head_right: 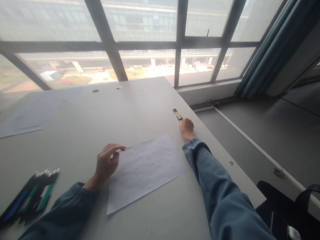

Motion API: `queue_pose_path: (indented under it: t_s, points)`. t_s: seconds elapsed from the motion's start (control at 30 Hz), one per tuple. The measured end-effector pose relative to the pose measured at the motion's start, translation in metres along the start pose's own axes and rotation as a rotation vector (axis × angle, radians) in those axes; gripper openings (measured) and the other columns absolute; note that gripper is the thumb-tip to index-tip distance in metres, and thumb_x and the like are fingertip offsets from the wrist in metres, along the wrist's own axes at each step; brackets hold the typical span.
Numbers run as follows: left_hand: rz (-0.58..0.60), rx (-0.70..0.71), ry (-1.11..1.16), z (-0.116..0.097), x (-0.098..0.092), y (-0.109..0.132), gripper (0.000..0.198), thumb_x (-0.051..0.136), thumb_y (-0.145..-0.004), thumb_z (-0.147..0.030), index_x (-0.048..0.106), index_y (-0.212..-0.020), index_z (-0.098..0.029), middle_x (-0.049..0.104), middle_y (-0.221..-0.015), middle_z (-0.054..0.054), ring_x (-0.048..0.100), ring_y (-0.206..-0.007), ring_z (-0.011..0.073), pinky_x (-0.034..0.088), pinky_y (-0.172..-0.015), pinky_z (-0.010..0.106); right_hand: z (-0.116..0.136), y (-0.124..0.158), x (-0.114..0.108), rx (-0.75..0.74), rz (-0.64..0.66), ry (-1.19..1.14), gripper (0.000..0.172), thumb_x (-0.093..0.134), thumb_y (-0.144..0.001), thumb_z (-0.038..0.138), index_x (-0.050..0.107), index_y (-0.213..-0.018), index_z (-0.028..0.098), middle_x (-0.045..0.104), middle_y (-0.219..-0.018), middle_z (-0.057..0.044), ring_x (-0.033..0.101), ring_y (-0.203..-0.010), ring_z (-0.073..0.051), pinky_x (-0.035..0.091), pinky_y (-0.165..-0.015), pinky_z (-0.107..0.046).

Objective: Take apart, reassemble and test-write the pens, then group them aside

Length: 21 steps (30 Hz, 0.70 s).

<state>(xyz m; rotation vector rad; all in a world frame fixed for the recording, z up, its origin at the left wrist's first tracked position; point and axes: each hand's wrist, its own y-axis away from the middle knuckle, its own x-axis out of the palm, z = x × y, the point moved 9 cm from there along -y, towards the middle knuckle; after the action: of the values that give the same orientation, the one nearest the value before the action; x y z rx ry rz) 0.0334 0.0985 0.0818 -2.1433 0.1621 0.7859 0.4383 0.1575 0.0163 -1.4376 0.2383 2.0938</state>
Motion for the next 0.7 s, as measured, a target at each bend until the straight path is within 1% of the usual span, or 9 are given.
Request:
queue_pose_path:
  t_s: [0.27, 0.47, 0.7]
  points:
    - [0.004, -0.015, -0.012, 0.001, 0.001, -0.001, 0.027, 0.049, -0.088, -0.003, 0.07, -0.085, -0.019, 0.071, -0.082, 0.003, 0.064, -0.083, 0.0183, 0.052, -0.081, 0.033, -0.002, 0.005, -0.002, -0.004, -0.004, -0.004, 0.027, 0.05, -0.099, 0.028, 0.073, -0.103, 0.016, 0.075, -0.101, -0.016, 0.07, -0.094, -0.026, 0.05, -0.083, -0.034]
    - [0.017, -0.039, -0.031, 0.007, 0.003, 0.0, 0.025, 0.049, -0.089, -0.005, 0.07, -0.086, -0.019, 0.071, -0.082, 0.003, 0.065, -0.084, 0.0182, 0.052, -0.082, 0.033, -0.001, 0.008, -0.004, -0.005, 0.005, -0.016, 0.026, 0.049, -0.097, 0.021, 0.073, -0.104, 0.014, 0.074, -0.102, -0.017, 0.069, -0.096, -0.025, 0.049, -0.085, -0.032]
    - [0.036, -0.066, -0.038, 0.015, 0.006, 0.003, 0.025, 0.048, -0.089, -0.006, 0.07, -0.087, -0.019, 0.071, -0.084, 0.004, 0.065, -0.086, 0.0183, 0.052, -0.084, 0.032, 0.005, 0.022, -0.005, -0.078, -0.001, -0.071, 0.027, 0.047, -0.095, 0.018, 0.072, -0.104, 0.015, 0.075, -0.105, -0.014, 0.068, -0.097, -0.023, 0.048, -0.086, -0.029]
